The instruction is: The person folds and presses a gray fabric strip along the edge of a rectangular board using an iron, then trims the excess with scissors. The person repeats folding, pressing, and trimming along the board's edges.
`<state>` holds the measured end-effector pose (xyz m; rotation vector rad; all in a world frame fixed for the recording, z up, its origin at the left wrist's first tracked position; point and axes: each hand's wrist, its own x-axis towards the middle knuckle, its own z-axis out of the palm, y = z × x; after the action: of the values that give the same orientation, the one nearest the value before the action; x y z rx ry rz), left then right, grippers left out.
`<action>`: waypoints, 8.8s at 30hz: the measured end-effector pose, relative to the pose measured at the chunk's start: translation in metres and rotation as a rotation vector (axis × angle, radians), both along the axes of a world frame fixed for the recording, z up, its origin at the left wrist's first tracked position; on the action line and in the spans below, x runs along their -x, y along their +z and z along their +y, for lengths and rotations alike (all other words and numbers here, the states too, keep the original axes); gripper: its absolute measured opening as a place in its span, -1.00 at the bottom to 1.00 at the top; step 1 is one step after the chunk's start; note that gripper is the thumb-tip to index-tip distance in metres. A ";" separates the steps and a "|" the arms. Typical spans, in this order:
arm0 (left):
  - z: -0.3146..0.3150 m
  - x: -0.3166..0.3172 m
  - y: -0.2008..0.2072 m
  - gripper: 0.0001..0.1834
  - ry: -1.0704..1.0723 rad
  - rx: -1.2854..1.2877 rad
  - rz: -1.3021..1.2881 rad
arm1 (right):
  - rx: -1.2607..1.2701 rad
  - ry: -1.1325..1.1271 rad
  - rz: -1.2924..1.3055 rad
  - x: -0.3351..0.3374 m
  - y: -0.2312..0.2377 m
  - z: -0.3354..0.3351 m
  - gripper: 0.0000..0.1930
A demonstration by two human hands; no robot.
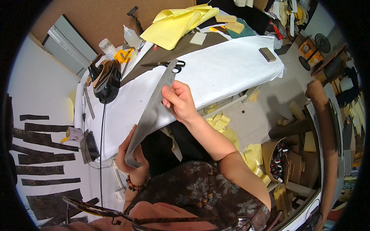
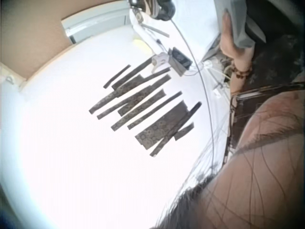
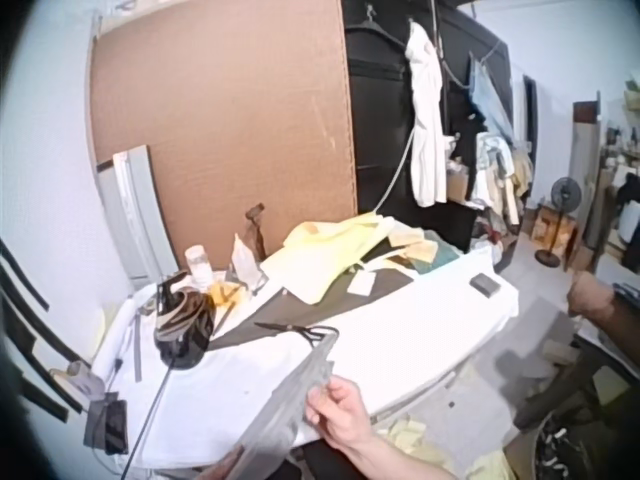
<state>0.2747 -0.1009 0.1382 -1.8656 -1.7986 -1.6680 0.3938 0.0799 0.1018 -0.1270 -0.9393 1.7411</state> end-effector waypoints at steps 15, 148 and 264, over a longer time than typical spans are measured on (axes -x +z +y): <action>0.000 0.002 0.003 -0.53 -0.050 -0.036 0.054 | 0.116 0.315 -0.264 -0.019 0.038 -0.066 -0.83; -0.008 0.108 0.047 -0.78 0.125 -0.417 -0.771 | -0.950 -0.239 -0.188 0.153 0.088 -0.090 -0.81; 0.051 0.043 0.044 -0.26 -0.430 -0.180 -0.379 | -0.853 -0.425 -0.245 0.052 0.100 -0.052 -0.79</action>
<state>0.2321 -0.0497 0.1826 -2.0689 -1.3373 -2.3794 0.3416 0.0275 0.2015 0.0224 -1.6260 0.8484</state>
